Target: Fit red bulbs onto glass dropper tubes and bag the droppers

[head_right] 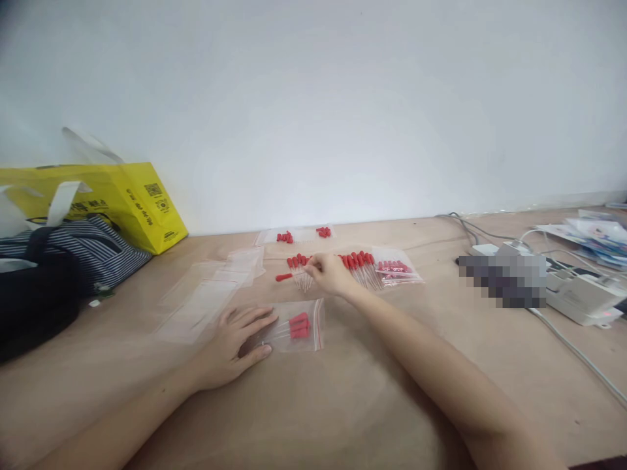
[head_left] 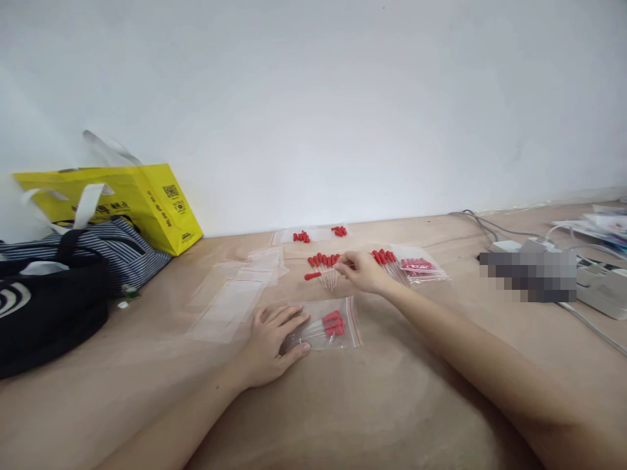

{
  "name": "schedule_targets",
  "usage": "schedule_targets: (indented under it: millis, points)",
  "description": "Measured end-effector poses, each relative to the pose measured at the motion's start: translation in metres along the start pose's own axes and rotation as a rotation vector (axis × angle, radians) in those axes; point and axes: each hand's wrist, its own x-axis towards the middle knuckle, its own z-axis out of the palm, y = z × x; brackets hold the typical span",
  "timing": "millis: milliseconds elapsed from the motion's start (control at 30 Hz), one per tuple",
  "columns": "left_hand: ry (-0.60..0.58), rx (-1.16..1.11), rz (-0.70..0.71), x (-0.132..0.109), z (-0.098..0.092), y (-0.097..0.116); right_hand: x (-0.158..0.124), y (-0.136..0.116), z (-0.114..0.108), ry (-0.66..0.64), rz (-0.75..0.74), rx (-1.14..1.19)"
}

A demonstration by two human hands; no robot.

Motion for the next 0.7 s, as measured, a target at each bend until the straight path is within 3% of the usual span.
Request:
schedule_targets:
  millis: [100, 233, 533, 700]
  points:
    - [-0.002, -0.006, -0.003, 0.000, -0.001, 0.001, -0.020, 0.020, -0.024, 0.103, 0.029, 0.394]
    - [0.008, -0.007, -0.006, 0.000, 0.000, 0.001, -0.043, 0.032, -0.041, 0.198, 0.081, 0.548]
    - [0.027, 0.084, -0.012, 0.001, 0.005, 0.004, -0.063, 0.030, -0.024, 0.151, -0.069, 0.315]
    - [-0.030, 0.076, 0.013, 0.001, 0.003, 0.006, -0.072, 0.036, -0.005, 0.023, -0.221, 0.120]
